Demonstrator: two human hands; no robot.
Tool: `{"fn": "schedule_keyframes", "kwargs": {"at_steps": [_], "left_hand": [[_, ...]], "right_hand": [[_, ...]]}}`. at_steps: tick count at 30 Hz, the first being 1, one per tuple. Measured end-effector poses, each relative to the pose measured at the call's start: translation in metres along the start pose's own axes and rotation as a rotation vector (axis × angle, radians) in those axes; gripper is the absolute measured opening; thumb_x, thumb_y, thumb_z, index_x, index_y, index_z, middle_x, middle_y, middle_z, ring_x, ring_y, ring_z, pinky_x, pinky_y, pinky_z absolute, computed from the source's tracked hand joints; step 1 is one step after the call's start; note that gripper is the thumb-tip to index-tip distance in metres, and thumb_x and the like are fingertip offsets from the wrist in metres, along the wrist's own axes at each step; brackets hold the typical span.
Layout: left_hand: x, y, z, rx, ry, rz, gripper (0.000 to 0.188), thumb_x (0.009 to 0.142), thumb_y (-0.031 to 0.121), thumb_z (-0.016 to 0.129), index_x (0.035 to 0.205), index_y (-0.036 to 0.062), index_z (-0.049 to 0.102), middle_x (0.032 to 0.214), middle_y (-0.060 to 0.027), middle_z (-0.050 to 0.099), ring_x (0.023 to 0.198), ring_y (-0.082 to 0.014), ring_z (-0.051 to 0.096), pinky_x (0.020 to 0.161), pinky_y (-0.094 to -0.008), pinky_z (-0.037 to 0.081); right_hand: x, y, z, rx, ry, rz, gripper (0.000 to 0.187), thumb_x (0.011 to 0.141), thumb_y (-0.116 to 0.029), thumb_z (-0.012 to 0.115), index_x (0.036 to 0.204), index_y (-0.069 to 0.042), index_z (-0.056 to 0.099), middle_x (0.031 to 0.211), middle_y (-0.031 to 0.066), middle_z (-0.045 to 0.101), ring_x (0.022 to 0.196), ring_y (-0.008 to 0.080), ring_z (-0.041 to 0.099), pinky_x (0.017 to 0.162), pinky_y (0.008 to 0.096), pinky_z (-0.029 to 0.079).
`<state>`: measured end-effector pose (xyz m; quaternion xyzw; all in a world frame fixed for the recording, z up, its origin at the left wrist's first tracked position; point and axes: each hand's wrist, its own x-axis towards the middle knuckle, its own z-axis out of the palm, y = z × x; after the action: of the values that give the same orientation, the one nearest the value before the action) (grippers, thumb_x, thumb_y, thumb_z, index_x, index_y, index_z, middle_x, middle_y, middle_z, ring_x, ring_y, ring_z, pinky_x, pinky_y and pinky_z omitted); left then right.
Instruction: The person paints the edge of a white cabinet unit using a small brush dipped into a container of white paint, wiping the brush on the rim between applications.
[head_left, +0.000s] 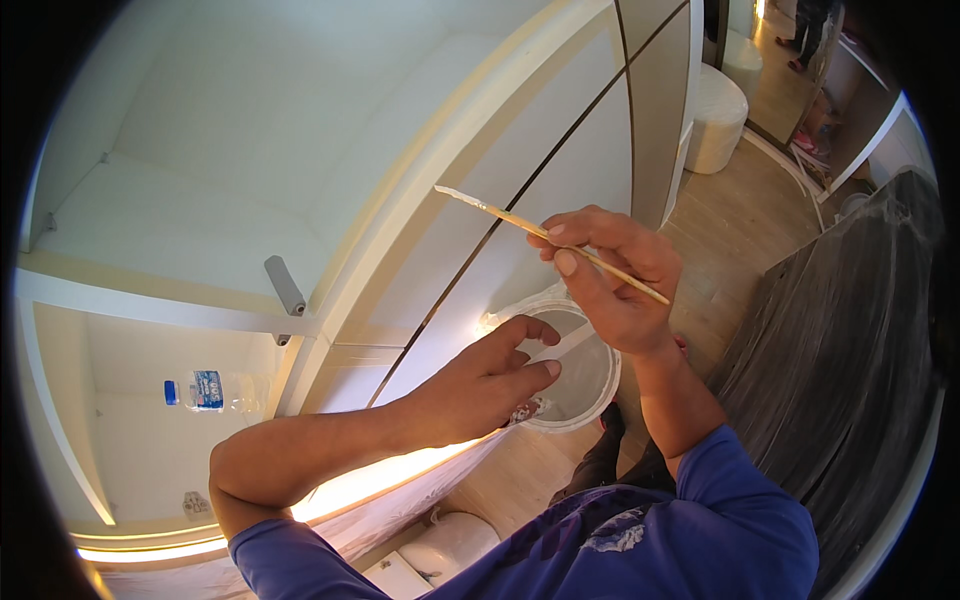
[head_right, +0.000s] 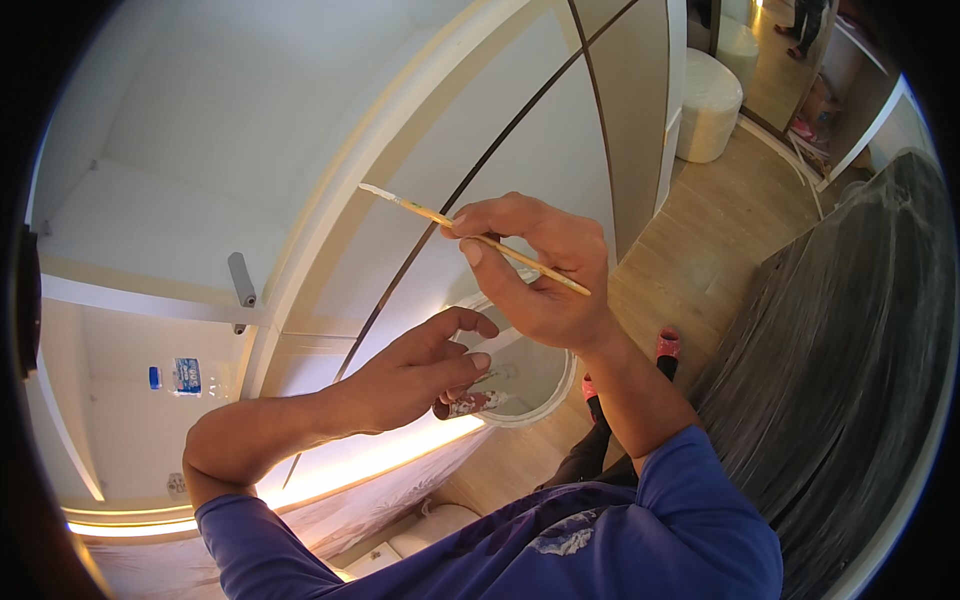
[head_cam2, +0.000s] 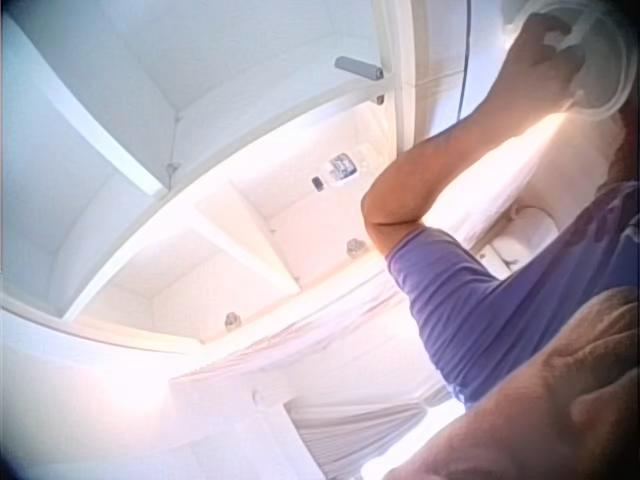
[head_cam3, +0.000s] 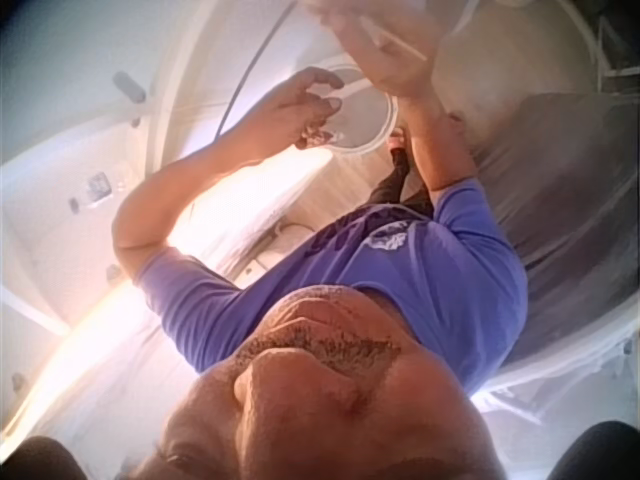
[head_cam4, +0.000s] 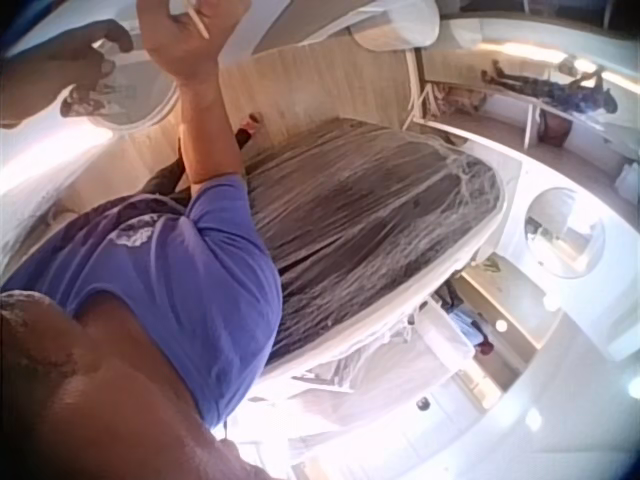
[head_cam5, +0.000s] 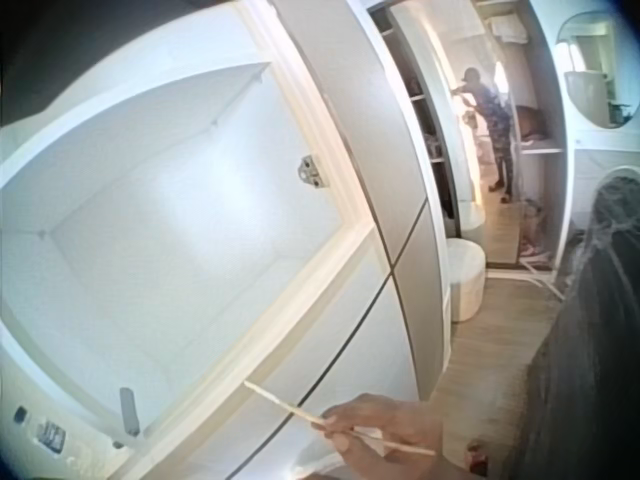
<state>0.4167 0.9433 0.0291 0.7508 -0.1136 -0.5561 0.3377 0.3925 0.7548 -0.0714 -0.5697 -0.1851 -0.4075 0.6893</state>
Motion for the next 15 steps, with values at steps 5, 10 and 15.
{"fn": "schedule_keyframes", "kwargs": {"at_steps": [5,10,15], "left_hand": [[0.0012,-0.0023,-0.0004,-0.014,-0.011,-0.004,0.052,0.108,0.041,0.057,0.146,0.0068,0.045,0.089,-0.0046,0.061,0.084,-0.0136,0.058,0.076,-0.0322,0.048],[0.0012,-0.0008,0.0,0.004,-0.008,-0.003,0.053,0.108,0.04,0.057,0.147,0.0067,0.045,0.092,-0.0061,0.063,0.087,-0.0147,0.06,0.079,-0.0327,0.049],[0.0015,-0.0019,0.0,0.004,-0.004,-0.014,0.053,0.108,0.041,0.057,0.147,0.0066,0.045,0.093,-0.0062,0.063,0.087,-0.0149,0.059,0.079,-0.0328,0.049]], "right_hand": [[0.0028,-0.0048,0.0005,-0.065,-0.05,-0.006,0.02,0.093,0.01,0.066,0.113,0.006,0.07,0.1,0.0213,0.075,0.089,0.0207,0.073,0.08,0.0325,0.059],[0.0018,-0.0054,0.0057,-0.071,-0.049,-0.007,0.02,0.092,0.011,0.065,0.111,0.006,0.07,0.101,0.0221,0.075,0.089,0.0223,0.073,0.079,0.0325,0.058],[0.002,-0.0027,0.0025,-0.085,-0.019,-0.006,0.021,0.093,0.01,0.066,0.113,0.005,0.07,0.102,0.0219,0.075,0.088,0.0218,0.073,0.078,0.0326,0.058]]}}
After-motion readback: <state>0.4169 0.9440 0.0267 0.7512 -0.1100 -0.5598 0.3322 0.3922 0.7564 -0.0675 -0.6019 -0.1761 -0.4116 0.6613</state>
